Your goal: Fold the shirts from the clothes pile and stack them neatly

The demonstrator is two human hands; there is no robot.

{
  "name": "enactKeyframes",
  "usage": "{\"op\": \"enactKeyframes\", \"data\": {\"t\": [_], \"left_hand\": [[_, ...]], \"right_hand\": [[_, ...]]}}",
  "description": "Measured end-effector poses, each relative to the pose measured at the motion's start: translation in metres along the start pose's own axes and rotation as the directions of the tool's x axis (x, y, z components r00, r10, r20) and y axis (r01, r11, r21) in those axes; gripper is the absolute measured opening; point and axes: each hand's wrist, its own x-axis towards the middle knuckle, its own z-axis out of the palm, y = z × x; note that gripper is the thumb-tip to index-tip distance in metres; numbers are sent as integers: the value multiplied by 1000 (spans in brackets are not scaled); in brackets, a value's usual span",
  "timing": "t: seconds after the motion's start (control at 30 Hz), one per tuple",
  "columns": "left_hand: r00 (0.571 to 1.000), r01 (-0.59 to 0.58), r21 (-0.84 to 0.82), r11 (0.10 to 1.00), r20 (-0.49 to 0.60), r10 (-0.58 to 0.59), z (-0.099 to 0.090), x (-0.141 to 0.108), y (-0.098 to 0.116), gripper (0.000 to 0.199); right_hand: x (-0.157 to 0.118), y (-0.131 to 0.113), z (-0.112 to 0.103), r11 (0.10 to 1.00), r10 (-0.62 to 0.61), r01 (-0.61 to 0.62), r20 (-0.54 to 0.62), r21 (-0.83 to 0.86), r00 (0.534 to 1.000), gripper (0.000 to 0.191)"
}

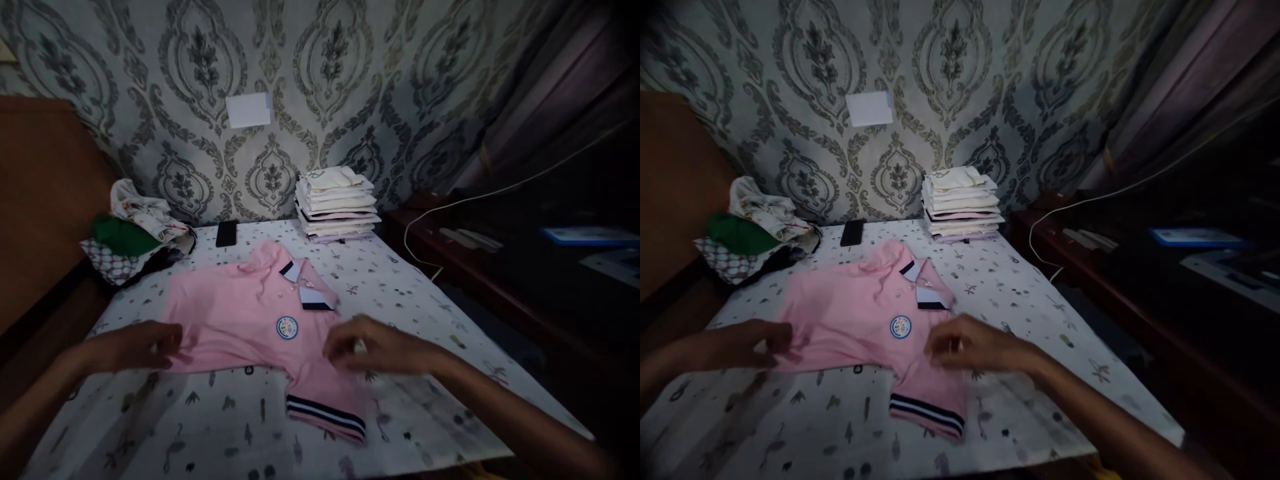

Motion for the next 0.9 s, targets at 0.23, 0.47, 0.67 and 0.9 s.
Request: {"op": "enactKeyframes", "data": {"t": [0.23,0.47,0.67,0.9], "left_hand": [[971,77,-219,973,-204,-122,-39,114,-20,31],[878,347,-86,934,-320,-356,-2,158,-50,36],[897,304,-93,948,-307,-318,-6,153,-75,13],[783,431,-90,898,-457,-421,-24,163,-68,20]], "right_hand": [[185,35,-80,893,42,-277,-547,-355,836,26],[279,61,-100,893,90,-272,-450,-358,888,38],[284,78,-106,954,-58,-87,-458,-288,887,26],[279,99,-118,935,-52,-247,-791,-253,610,37]]}}
